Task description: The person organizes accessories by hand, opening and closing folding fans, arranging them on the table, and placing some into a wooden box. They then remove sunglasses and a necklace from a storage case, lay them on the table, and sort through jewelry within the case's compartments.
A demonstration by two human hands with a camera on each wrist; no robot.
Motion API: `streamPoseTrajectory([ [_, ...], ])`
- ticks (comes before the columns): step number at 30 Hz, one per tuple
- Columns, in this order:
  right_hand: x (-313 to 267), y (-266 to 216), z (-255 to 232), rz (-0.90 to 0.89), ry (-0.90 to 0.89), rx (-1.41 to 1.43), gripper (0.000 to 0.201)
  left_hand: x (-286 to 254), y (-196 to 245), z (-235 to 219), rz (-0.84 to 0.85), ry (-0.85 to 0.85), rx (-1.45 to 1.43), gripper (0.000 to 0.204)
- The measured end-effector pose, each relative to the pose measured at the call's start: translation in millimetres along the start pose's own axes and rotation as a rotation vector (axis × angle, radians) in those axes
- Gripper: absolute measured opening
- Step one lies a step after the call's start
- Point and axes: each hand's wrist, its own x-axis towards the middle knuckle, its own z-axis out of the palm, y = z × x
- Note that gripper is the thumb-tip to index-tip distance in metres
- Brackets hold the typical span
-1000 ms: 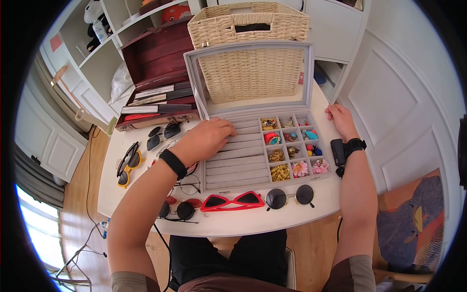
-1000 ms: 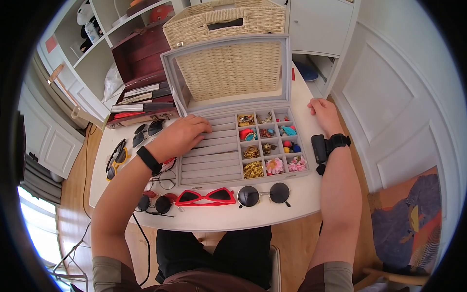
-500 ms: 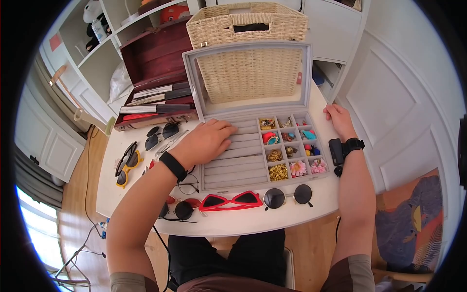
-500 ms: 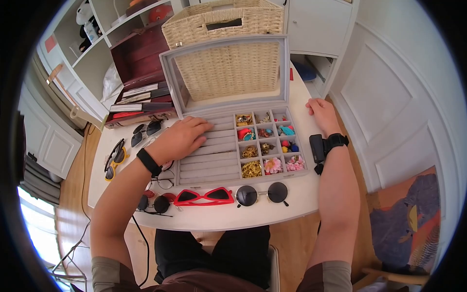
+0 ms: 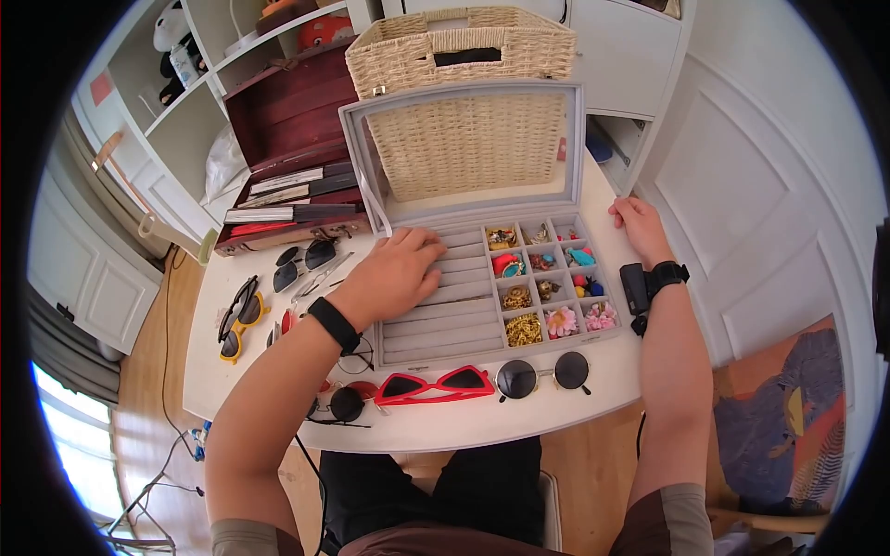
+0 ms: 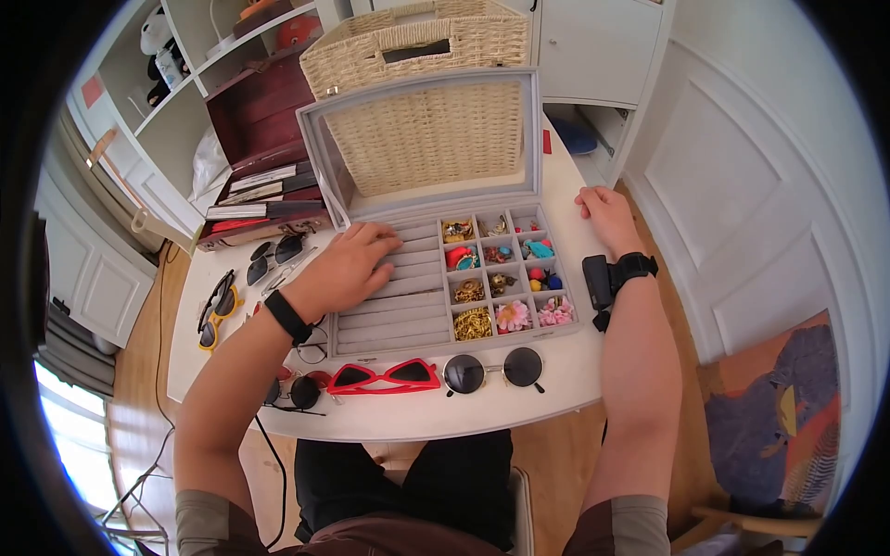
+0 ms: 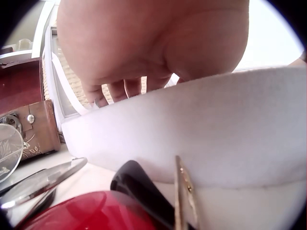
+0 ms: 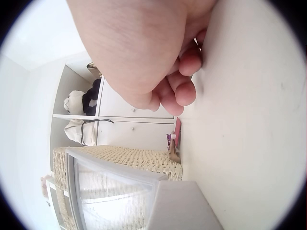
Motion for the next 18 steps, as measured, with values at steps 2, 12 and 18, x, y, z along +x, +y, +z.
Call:
streamPoseTrajectory([
  [2, 0.4, 0.4, 0.4, 0.003, -0.002, -0.003, 0.031, -0.7, -3.5, 3.6, 0.015, 0.019, -0.006, 0.039],
  [12, -2.4, -3.6, 0.1, 0.005, 0.010, -0.018, 0.030, 1.9, -3.9, -0.7, 0.033, -0.030, -0.047, 0.039],
  [18, -0.7, -0.9, 0.0, 0.002, 0.005, -0.012, 0.031, 1.1, -3.3, -0.4, 0.017, -0.044, -0.019, 0.043],
])
